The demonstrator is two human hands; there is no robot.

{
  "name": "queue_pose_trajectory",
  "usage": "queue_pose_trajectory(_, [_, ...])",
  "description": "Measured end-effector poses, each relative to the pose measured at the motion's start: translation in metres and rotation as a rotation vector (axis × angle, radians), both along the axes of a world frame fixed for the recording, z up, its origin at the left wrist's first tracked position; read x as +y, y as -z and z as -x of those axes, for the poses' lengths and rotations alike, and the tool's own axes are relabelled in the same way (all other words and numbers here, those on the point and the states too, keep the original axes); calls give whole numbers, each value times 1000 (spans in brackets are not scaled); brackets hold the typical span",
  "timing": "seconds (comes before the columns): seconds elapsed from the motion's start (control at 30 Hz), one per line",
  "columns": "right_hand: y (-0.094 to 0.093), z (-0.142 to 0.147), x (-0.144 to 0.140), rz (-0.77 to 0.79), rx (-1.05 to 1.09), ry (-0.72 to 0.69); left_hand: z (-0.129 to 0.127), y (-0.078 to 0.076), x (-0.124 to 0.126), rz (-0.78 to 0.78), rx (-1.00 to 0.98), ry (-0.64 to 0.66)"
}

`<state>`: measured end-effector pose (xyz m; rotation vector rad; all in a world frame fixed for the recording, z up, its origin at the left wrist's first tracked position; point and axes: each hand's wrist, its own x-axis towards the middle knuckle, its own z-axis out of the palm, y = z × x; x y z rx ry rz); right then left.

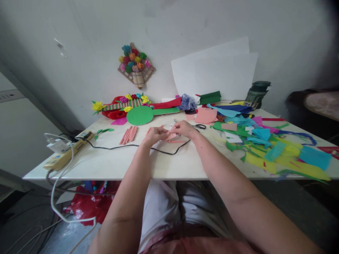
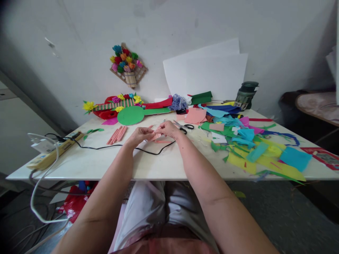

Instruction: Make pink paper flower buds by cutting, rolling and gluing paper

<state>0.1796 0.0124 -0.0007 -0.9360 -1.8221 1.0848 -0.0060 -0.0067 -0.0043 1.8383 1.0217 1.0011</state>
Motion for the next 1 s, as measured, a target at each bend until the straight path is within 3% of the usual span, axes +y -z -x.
queue_pose_trajectory(0.63, [-5, -4, -4, 36, 81, -72, -2, -5, -14, 162, -111, 50])
queue_pose_trajectory(1.0, [-8, -10, -1, 64, 351, 107, 0, 0, -10, 100, -91, -18])
